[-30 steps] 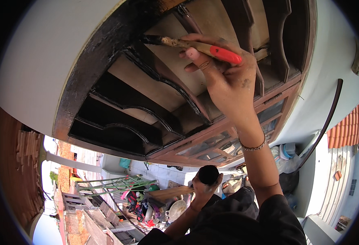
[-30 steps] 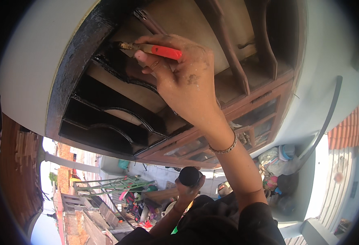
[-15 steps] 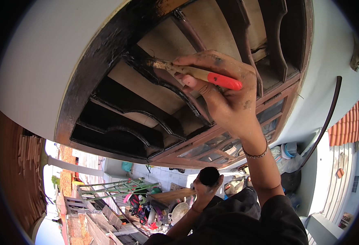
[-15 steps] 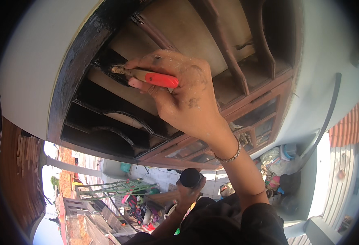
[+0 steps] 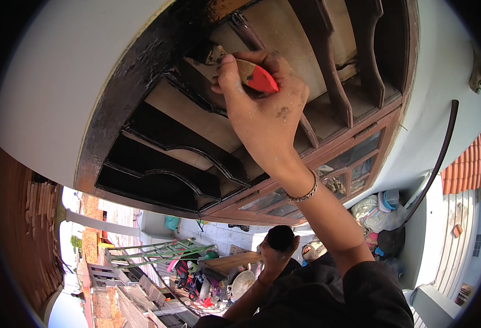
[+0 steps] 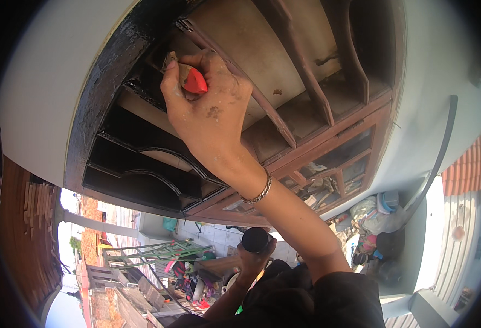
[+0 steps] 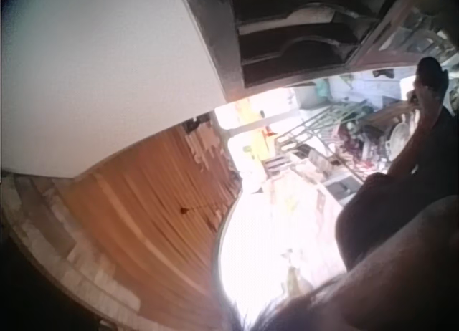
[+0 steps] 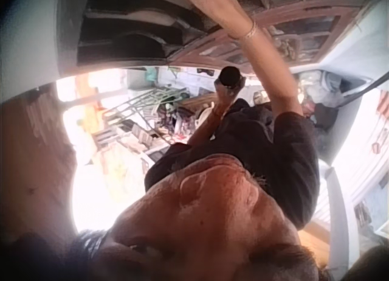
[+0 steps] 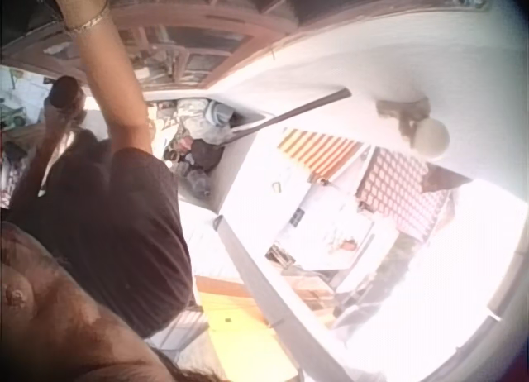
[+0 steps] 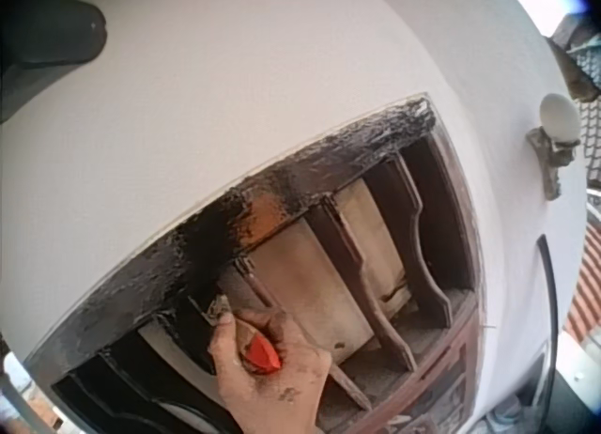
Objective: The person paints the underside of a wooden balcony ceiling with black paint using a brush. They repeatedly dip the brush into a paint can held in the other hand and apply paint to the wooden beams and panels.
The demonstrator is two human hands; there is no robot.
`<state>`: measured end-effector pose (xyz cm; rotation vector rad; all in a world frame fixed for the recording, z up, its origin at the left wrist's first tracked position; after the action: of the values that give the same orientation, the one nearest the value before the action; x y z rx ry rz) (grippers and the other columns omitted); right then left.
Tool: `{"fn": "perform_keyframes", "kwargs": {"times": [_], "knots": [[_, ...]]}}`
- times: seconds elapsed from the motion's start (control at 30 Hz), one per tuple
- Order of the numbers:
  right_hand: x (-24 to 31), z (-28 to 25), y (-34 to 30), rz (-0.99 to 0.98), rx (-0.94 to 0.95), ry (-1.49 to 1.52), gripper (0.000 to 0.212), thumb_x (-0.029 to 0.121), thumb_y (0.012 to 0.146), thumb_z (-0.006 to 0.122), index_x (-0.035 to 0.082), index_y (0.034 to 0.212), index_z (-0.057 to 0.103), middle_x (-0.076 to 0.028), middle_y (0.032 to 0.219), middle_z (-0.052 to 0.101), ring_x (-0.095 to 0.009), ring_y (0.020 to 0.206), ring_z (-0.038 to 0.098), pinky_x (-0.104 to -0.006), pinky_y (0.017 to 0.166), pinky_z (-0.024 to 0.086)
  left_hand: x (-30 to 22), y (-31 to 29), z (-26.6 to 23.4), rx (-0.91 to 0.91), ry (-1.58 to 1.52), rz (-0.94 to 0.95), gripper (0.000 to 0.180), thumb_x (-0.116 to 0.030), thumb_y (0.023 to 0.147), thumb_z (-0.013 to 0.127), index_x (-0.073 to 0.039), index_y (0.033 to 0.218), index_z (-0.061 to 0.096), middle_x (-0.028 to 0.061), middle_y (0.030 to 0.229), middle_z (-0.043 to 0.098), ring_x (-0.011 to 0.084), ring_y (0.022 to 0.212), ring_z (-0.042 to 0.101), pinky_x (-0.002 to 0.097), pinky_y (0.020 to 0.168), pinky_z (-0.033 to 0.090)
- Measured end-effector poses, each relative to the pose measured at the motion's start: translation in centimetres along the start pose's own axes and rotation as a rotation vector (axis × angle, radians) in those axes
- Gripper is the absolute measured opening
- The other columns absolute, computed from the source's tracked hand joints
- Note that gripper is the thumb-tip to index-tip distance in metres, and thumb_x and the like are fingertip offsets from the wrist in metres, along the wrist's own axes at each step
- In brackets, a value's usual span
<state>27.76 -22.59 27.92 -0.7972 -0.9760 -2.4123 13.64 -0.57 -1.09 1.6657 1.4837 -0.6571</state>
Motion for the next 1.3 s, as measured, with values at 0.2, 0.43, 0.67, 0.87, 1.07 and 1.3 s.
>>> {"fn": "perform_keyframes", "kwargs": {"times": [0.2,0.43,0.67,0.87,1.07,1.3], "knots": [[-1.2,0.2,0.1,0.177,0.114,0.162,0.021,0.01,0.096,0.07,-0.011,0.1,0.067,-0.014,0.078,0.073,-0.016,0.066,0.073,-0.025,0.058,0.059,0.7,-0.4,0.0,-0.02,-0.038,-0.037,0.036,-0.027,0.073,0.092,-0.004,0.095,0.074,0.0089,0.085,0.077,0.0213,0.072,0.074,0.0351,0.071,0.059],[-1.4,-0.4,0.7,0.185,0.05,0.163,0.023,0.011,0.097,0.07,-0.01,0.102,0.067,-0.016,0.083,0.073,-0.018,0.064,0.072,-0.027,0.06,0.061,0.0,-0.4,0.1,0.036,-0.041,-0.017,0.029,-0.012,0.077,0.087,-0.002,0.1,0.072,0.0055,0.088,0.075,0.0136,0.078,0.071,0.0309,0.075,0.056],[-0.4,-1.1,-0.8,0.379,0.051,0.446,0.027,0.011,0.097,0.069,-0.013,0.105,0.064,-0.02,0.084,0.073,-0.022,0.067,0.074,-0.029,0.062,0.063,0.3,-0.4,0.0,-0.015,-0.028,0.002,0.04,-0.029,0.072,0.093,-0.002,0.093,0.073,0.0095,0.082,0.076,0.0215,0.07,0.074,0.0348,0.07,0.059],[-1.2,-0.7,-0.2,0.35,-0.013,0.402,0.025,0.009,0.095,0.067,-0.014,0.104,0.063,-0.022,0.084,0.073,-0.024,0.071,0.075,-0.0291,0.065,0.062,1.0,-0.6,0.3,-0.005,-0.021,-0.055,0.039,-0.03,0.071,0.093,-0.003,0.088,0.071,0.0092,0.079,0.074,0.0217,0.068,0.073,0.0357,0.068,0.058],[0.4,-2.6,-1.7,0.456,0.04,0.495,0.025,0.014,0.093,0.066,-0.011,0.097,0.065,-0.02,0.081,0.071,-0.02,0.061,0.071,-0.028,0.063,0.061,0.4,-0.6,0.1,-0.016,-0.02,-0.016,0.04,-0.031,0.072,0.093,-0.003,0.09,0.072,0.0102,0.079,0.075,0.0226,0.069,0.073,0.0368,0.067,0.058],[-1.2,-0.6,-0.2,0.468,-0.057,0.517,0.018,0.007,0.091,0.065,-0.011,0.095,0.065,-0.019,0.08,0.07,-0.022,0.063,0.071,-0.0289,0.066,0.062,0.1,-0.5,-0.1,-0.028,0.037,0.027,0.039,-0.029,0.072,0.093,-0.003,0.092,0.072,0.0106,0.082,0.075,0.0243,0.07,0.074,0.0372,0.068,0.058]]}}
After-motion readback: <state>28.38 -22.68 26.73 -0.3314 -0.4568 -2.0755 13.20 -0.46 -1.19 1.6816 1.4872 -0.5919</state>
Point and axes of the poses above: each hand's wrist, its own y-axis towards the middle knuckle, its own z-axis out of the palm, x = y × z, the point moved 8 cm from there along y, towards the middle knuckle
